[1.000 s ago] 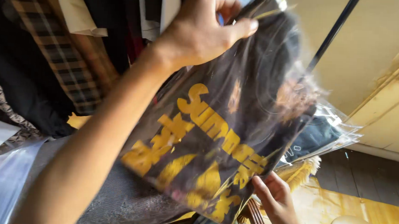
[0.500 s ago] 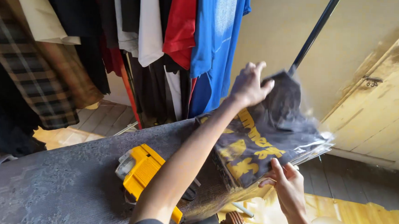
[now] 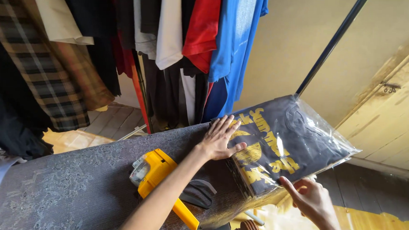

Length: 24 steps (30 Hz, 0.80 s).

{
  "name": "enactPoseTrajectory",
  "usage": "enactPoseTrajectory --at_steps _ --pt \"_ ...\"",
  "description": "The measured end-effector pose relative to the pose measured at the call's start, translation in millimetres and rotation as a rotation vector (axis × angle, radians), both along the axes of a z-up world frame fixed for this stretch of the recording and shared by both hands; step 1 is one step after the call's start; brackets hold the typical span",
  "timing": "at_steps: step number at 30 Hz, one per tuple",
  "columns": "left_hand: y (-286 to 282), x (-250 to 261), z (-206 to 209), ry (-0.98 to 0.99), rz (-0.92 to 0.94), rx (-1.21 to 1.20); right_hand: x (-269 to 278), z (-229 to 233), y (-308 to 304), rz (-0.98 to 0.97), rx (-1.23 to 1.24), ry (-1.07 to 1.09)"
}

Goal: Folding t-shirts, placing them into plastic packaging, and using a tagging gun.

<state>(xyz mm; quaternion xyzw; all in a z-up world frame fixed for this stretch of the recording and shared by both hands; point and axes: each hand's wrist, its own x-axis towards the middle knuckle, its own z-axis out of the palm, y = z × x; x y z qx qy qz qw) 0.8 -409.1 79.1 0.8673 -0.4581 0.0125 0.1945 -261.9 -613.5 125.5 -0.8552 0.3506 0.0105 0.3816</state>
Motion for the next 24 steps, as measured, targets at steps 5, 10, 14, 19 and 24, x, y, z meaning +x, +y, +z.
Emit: enactPoseTrajectory --at_steps 5,10,14,19,24 --pt "4.9 -9.8 1.8 -0.078 0.021 -0.097 -1.0 39.4 13.3 -0.017 -0.616 0.129" --pt "11.0 -48.3 16.4 -0.077 -0.019 -0.164 40.3 69.0 30.7 0.088 -0.849 -0.243" --pt "1.4 -73.8 3.7 -0.069 -0.116 -0.143 121.9 50.0 7.6 0.513 -0.935 -0.517" --pt "-7.7 -72.6 -16.7 -0.154 -0.108 -0.07 185.1 20.4 -16.3 0.685 -0.969 -0.452" --pt "-8.6 -71.7 -17.4 -0.154 -0.073 -0.005 192.4 1.7 -20.5 0.645 -0.878 -0.202"
